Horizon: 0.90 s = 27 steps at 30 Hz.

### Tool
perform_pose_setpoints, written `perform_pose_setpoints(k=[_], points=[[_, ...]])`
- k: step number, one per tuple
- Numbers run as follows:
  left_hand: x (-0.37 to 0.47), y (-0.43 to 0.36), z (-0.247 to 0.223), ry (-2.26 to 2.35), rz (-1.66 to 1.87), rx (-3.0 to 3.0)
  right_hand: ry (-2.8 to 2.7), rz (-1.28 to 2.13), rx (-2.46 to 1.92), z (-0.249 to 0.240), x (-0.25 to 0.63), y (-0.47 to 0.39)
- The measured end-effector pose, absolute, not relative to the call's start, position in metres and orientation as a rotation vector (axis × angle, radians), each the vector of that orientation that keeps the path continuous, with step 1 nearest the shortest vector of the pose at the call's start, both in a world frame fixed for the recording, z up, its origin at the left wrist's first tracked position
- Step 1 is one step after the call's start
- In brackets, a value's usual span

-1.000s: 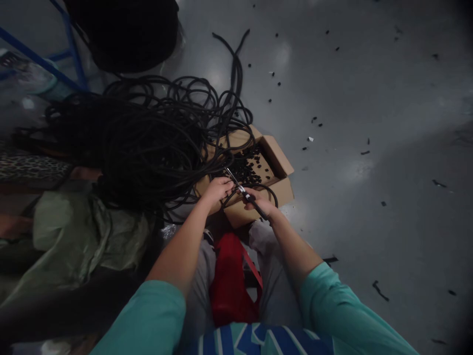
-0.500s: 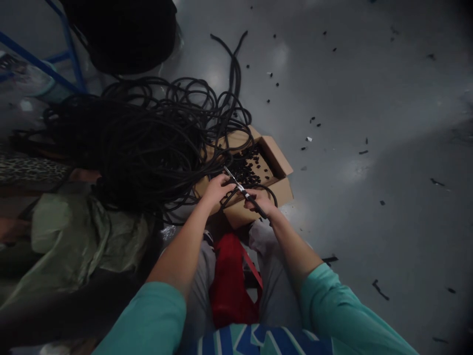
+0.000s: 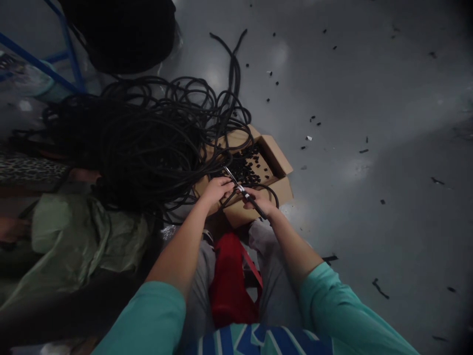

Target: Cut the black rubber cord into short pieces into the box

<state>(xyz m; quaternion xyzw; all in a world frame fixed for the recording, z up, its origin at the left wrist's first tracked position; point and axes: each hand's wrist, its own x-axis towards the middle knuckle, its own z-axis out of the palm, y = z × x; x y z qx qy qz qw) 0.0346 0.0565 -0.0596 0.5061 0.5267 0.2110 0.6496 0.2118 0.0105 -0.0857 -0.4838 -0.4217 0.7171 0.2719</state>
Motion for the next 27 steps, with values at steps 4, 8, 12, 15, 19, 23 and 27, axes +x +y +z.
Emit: perform_pose_setpoints(k=[4,8,12,15,19,23,27], points=[[0.0361,0.0564,-0.0562,1.163,0.534,1.014,-1.119,1.944,-1.341,-0.0868,0.2116,0.0092],[0.0371,0.0564,-0.0566,1.171,0.547,0.857,-1.122,1.957,-1.38,-0.0868,0.2115,0.0082],[0.0361,0.0558,-0.0615,1.134,0.535,0.751,-1.139,1.956,-1.41,-0.0848,0.212,0.0072],[0.0355,0.0547,-0.0637,1.125,0.529,0.694,-1.123,1.962,-1.439,-0.0837,0.2131,0.006],[0.0371,0.0531,-0.0613,1.109,0.544,0.593,-1.081,2.038,-1.375,-0.0823,0.2153,0.006],[0.0409,0.0512,-0.0571,1.094,0.492,0.56,-1.082,2.086,-1.277,-0.0806,0.2163,0.0092],[0.0427,0.0494,-0.0569,1.067,0.467,0.572,-1.065,2.074,-1.237,-0.0815,0.2159,0.0102]])
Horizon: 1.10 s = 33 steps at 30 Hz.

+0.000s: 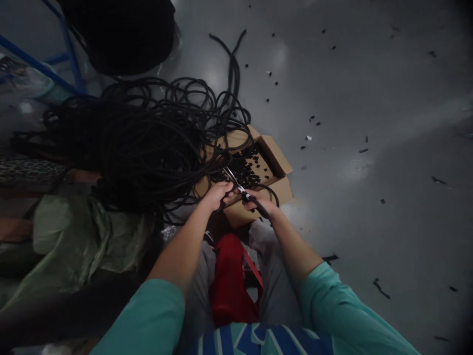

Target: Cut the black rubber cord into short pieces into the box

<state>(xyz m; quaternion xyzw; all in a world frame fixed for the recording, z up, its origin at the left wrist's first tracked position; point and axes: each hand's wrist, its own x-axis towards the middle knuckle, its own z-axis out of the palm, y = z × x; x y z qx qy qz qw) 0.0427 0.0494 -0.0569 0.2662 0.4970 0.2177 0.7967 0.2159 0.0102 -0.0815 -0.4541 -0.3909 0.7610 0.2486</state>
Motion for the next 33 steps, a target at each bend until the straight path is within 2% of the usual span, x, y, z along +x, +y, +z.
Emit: perform_pose_setpoints(k=[12,22,33], points=[[0.04,0.05,-0.062,1.009,0.473,0.539,-0.932,2.111,-1.3,-0.084,0.217,0.005],[0.036,0.053,-0.053,0.969,0.461,0.448,-0.969,2.187,-1.043,-0.087,0.226,0.004],[0.032,0.056,-0.053,1.006,0.484,0.455,-1.106,2.11,-1.266,-0.089,0.225,0.007]])
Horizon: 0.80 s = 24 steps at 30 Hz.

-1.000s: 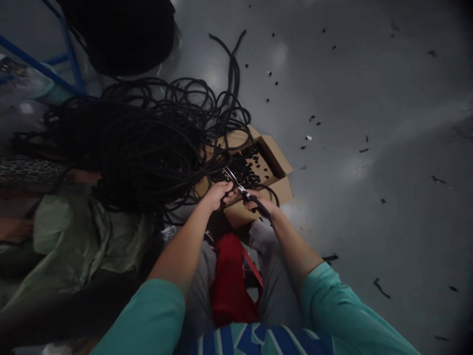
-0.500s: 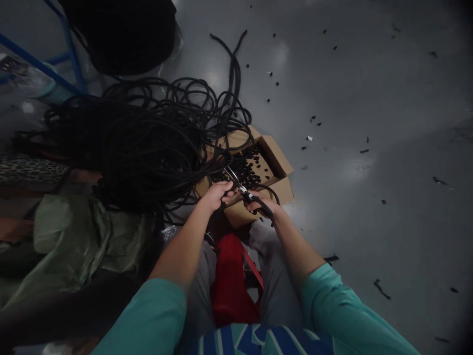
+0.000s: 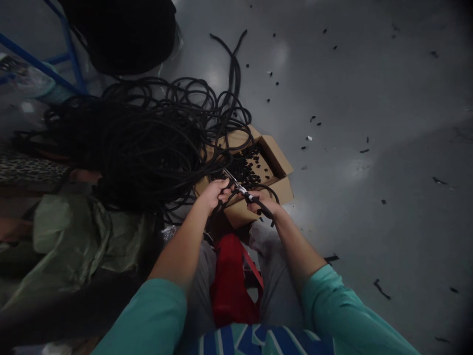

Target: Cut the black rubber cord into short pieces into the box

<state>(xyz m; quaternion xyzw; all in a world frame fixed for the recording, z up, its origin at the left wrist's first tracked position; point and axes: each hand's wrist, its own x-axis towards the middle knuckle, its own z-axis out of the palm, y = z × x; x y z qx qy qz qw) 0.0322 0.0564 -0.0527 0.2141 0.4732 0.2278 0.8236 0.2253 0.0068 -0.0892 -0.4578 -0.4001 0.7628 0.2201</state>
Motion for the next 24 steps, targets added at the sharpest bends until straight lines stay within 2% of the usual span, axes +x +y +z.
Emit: perform_pose_setpoints(k=[8,24], points=[[0.033,0.058,-0.054,1.06,0.522,0.5,-1.074,2.048,-1.42,-0.079,0.229,0.007],[0.035,0.059,-0.053,1.133,0.663,0.598,-1.189,2.116,-1.249,-0.093,0.238,0.01]])
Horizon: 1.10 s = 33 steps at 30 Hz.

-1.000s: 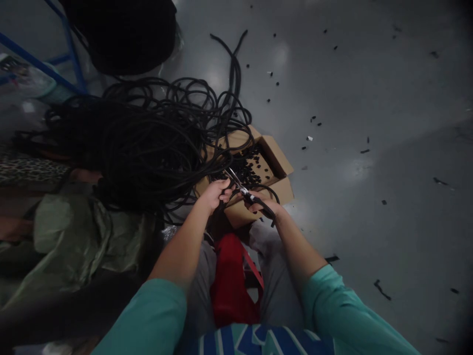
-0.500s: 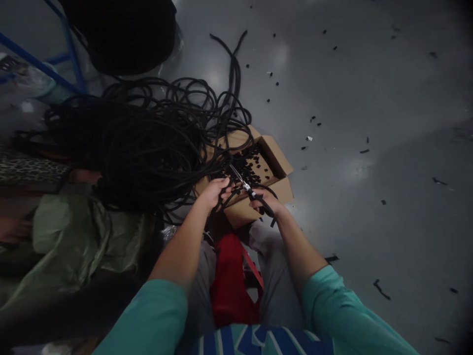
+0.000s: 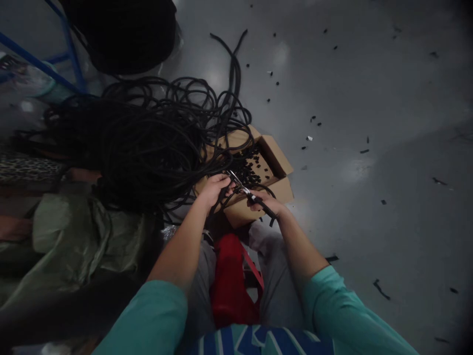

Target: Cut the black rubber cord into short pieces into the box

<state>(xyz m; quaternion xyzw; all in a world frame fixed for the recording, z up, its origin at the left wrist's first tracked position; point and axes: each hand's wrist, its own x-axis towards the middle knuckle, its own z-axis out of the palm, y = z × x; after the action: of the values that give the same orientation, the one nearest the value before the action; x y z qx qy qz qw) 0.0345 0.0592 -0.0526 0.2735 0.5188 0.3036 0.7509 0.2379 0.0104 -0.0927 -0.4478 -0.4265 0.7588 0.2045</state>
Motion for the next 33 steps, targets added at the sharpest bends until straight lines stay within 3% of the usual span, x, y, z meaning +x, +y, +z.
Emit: perform_pose_setpoints(k=[21,33], points=[[0.04,0.059,-0.056,1.255,0.664,0.643,-1.225,2.011,-1.408,-0.084,0.227,0.01],[0.039,0.056,-0.067,1.335,0.597,0.966,-1.232,1.977,-1.413,-0.086,0.227,0.009]])
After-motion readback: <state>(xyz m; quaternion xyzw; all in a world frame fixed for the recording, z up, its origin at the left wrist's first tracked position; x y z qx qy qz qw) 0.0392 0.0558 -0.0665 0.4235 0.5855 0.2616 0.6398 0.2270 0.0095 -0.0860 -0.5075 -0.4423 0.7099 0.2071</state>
